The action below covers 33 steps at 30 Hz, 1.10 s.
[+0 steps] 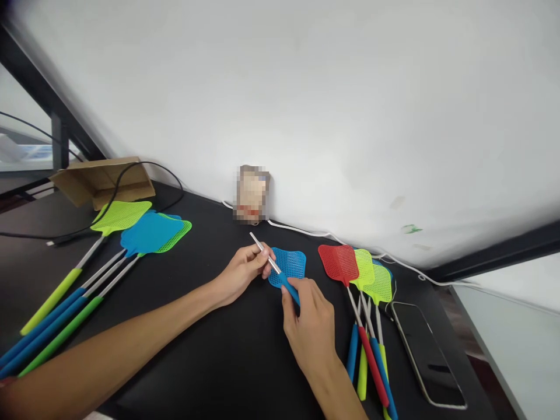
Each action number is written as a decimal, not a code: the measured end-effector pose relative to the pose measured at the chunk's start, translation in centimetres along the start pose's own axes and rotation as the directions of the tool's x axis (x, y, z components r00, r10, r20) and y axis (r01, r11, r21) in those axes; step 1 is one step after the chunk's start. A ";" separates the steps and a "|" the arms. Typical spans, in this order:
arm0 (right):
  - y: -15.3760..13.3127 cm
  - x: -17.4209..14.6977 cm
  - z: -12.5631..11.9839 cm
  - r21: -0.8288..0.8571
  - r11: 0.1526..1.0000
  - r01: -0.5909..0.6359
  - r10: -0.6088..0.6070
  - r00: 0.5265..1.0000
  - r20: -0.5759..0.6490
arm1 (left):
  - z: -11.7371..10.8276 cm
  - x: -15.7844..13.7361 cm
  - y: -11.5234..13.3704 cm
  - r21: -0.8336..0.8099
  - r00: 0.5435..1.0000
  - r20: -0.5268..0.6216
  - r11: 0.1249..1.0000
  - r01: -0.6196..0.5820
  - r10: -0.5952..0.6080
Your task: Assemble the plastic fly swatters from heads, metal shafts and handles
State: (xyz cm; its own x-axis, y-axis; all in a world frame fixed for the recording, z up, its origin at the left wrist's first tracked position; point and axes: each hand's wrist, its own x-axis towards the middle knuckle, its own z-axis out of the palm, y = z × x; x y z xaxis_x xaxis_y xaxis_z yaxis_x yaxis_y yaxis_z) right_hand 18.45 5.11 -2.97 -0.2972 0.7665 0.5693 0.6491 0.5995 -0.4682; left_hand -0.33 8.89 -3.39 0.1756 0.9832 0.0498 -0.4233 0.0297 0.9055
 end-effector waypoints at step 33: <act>-2.9 0.6 -0.5 0.654 -0.043 -0.755 0.433 0.576 0.693 | 1.4 -1.1 0.0 0.073 0.998 0.039 0.996 -0.055 0.052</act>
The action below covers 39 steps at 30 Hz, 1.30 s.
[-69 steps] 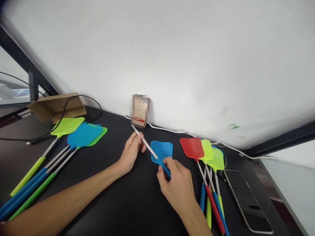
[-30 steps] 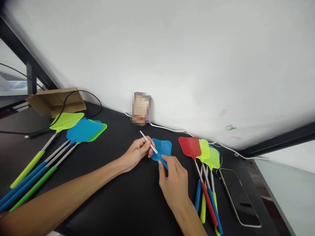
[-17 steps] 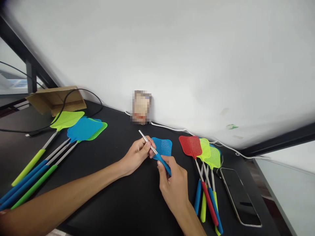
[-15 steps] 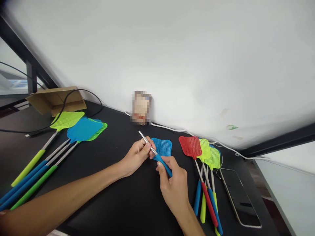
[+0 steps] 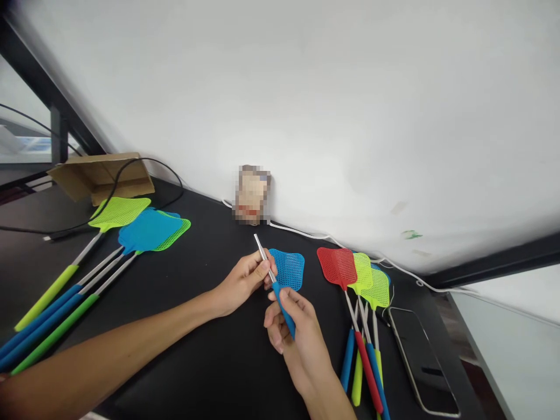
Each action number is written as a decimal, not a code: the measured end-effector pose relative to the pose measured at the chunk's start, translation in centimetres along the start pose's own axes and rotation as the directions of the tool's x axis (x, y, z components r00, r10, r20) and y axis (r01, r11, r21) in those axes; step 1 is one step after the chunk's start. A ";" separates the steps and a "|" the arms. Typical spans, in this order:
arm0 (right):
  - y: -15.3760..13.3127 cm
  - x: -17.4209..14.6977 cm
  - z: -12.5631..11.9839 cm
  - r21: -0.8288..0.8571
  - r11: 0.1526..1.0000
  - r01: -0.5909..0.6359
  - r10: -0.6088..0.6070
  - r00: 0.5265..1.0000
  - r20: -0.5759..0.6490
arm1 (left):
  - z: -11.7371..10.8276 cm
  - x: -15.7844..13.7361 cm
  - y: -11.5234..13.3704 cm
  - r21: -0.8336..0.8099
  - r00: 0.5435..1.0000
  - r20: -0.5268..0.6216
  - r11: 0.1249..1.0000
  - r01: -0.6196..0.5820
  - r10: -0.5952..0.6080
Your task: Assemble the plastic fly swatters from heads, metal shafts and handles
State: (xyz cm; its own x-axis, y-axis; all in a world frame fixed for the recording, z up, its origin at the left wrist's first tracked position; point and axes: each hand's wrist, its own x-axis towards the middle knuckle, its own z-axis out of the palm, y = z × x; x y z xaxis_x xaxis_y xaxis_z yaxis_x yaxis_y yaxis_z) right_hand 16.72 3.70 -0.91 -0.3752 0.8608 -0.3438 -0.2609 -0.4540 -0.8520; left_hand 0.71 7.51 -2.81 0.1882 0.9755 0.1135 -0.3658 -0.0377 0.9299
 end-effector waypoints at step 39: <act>-8.2 -2.1 -10.4 -0.096 0.703 0.705 -0.605 0.521 -0.603 | 1.6 -1.4 2.8 0.157 0.563 0.650 0.815 0.558 -0.510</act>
State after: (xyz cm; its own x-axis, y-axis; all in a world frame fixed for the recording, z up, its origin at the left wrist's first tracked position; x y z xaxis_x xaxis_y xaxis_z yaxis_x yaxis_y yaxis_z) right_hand 28.91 7.99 2.74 0.4986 0.8613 0.0979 -0.3623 0.3097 -0.8791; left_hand 0.91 5.71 0.23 0.8853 0.4274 -0.1832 -0.0502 0.4795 0.8761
